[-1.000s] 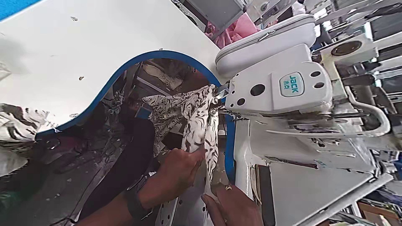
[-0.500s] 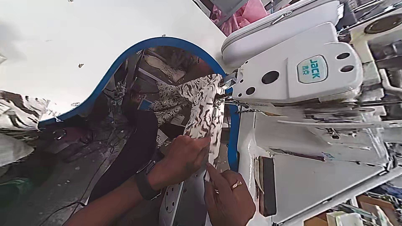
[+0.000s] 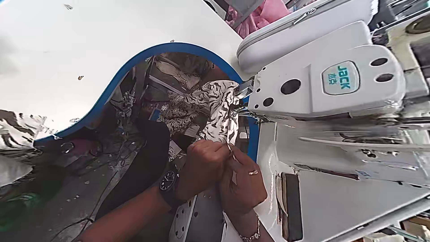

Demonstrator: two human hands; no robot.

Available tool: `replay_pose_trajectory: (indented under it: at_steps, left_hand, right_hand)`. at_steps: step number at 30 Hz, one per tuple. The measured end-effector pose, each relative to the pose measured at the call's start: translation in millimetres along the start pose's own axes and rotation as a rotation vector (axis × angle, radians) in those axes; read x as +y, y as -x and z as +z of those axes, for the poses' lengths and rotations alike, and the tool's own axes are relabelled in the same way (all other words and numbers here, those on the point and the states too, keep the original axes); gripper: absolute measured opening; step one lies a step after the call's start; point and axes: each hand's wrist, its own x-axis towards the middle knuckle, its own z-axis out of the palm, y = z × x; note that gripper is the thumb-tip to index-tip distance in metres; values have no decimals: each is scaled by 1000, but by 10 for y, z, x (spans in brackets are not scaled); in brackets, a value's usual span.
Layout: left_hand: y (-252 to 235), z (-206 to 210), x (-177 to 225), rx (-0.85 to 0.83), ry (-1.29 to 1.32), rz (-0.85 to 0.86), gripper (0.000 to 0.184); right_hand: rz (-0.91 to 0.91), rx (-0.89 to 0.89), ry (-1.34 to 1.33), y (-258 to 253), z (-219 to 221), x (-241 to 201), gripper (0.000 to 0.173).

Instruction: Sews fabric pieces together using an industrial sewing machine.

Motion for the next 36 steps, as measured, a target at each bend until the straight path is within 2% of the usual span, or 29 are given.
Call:
replay_pose_trajectory:
  at_steps: [7, 9, 11, 13, 14, 16, 17, 18, 20, 21, 22, 24, 25, 27, 29, 30, 31, 32, 33, 34, 35, 36]
  left_hand:
    - [-151, 97, -97, -34, -49, -14, 18]
    - [-157, -18, -70, -75, -14, 14, 22]
    - [-324, -325, 4, -116, 96, -1, 25]
    - [-619, -639, -9, -241, 241, -184, 38]
    - [-718, -629, -147, -355, 358, -331, 44]
    - [-807, -156, -592, -475, 672, -641, 55]
    - [-889, 130, -803, -508, 820, -750, 60]
    - [-1069, 366, -936, -485, 906, -809, 56]
    - [-1585, 624, -1029, -400, 910, -814, 31]
    - [-1793, 718, -1061, -403, 859, -816, 20]
    - [-1906, 817, -1108, -444, 790, -816, 16]
    - [-1791, 963, -1169, -458, 682, -832, 22]
    - [-1595, 963, -1142, -412, 679, -884, 29]
    - [-1124, 974, -1122, -227, 674, -947, 26]
    - [-893, 723, -1057, -17, 604, -840, 23]
    - [-836, 390, -861, 53, 608, -706, 19]
    - [-890, -54, -534, 85, 595, -490, 15]
    - [-815, -373, -46, 88, 587, -234, 13]
    - [-581, -547, 522, 36, 613, -7, 14]
    - [-319, -626, 1050, -17, 631, 158, 17]
    - [-123, -680, 1439, -42, 674, 245, 20]
    - [22, -763, 1558, -45, 639, 312, 27]
  right_hand:
    - [62, -114, 32, -133, 128, 78, 23]
    - [54, -137, 24, -112, 100, 69, 24]
    - [47, -149, 6, -64, 87, -6, 25]
    - [27, -176, 4, -26, 126, -104, 23]
    - [7, -205, 12, -9, 121, -154, 23]
    - [-32, -208, 47, -31, 128, -206, 26]
    - [-41, -206, 58, -38, 133, -204, 26]
    - [-47, -203, 63, -58, 150, -184, 25]
    - [-45, -210, 77, -50, 162, -165, 24]
    - [-44, -216, 76, -25, 152, -164, 24]
    - [-45, -218, 72, -14, 147, -158, 24]
    - [-51, -197, 66, -38, 174, -131, 25]
    - [-54, -186, 64, -53, 198, -124, 25]
    - [-22, -157, 15, -27, 220, -126, 24]
    - [127, -142, -153, 18, 2, -121, 24]
    - [265, -107, -277, 37, -185, -174, 32]
    - [359, -40, -409, -70, -273, -235, 46]
    - [389, -41, -537, -197, -355, -298, 58]
    - [382, -104, -664, -290, -461, -359, 60]
    - [329, -132, -810, -433, -543, -356, 52]
    - [311, -129, -951, -694, -575, -285, 41]
    - [242, -127, -1098, -1056, -668, -134, 32]
